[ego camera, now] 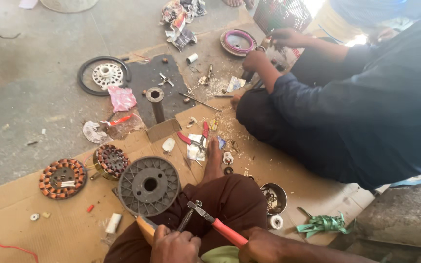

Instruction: The person sits on the floor and uses pliers and a screwdriver to adjust a metal component attached to a circular base. They repeatedly tighten and loosen the central screw while manipulating the attached metal piece. Another person works nearby with a metal pipe.

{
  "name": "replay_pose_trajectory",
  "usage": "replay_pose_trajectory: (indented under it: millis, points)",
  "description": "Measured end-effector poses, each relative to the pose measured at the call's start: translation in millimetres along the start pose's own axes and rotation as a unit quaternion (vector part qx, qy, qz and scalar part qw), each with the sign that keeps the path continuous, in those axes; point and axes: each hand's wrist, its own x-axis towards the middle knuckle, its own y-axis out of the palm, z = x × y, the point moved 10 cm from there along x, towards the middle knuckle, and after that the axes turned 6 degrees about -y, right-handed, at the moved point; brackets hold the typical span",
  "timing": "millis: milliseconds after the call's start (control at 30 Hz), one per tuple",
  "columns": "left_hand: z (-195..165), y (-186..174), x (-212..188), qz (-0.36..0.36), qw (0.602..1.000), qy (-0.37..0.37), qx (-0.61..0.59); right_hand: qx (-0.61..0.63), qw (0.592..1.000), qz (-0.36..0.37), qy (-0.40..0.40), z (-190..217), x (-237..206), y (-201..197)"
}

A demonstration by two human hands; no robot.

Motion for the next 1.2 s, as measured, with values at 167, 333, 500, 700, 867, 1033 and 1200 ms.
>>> replay_pose_trajectory:
  millis: [167, 333, 500, 700, 867, 1033, 1200]
  points:
    - [3.0, -65.2, -12.5, -0.234, 0.969, 0.071, -0.016, -0.235, 0.941, 0.072, -0.231, 32.1, -2.2, 20.1]
    - [30.4, -80.3, -0.7, -0.243, 0.967, -0.055, -0.06, -0.118, 0.982, 0.081, -0.123, 23.2, 2.0, 7.1]
    - [6.6, -105.0, 11.7, -0.248, 0.958, -0.021, -0.14, -0.027, 0.993, 0.071, 0.086, -3.1, -26.0, -20.3]
    - [-70.7, -124.5, 46.7, -0.283, 0.932, 0.051, -0.221, 0.14, 0.956, -0.055, 0.253, -36.5, -94.2, -67.1]
    - [-76.4, -117.3, 109.1, -0.206, 0.938, 0.088, -0.265, 0.308, 0.91, -0.122, 0.251, -57.1, -101.7, -67.3]
    - [-69.4, -99.3, 118.6, -0.127, 0.963, -0.016, -0.235, 0.264, 0.933, -0.137, 0.202, -71.1, -73.2, -57.7]
    - [-67.0, -58.8, 129.2, 0.032, 0.976, -0.186, -0.111, 0.244, 0.945, -0.124, 0.178, -85.7, -43.1, -33.5]
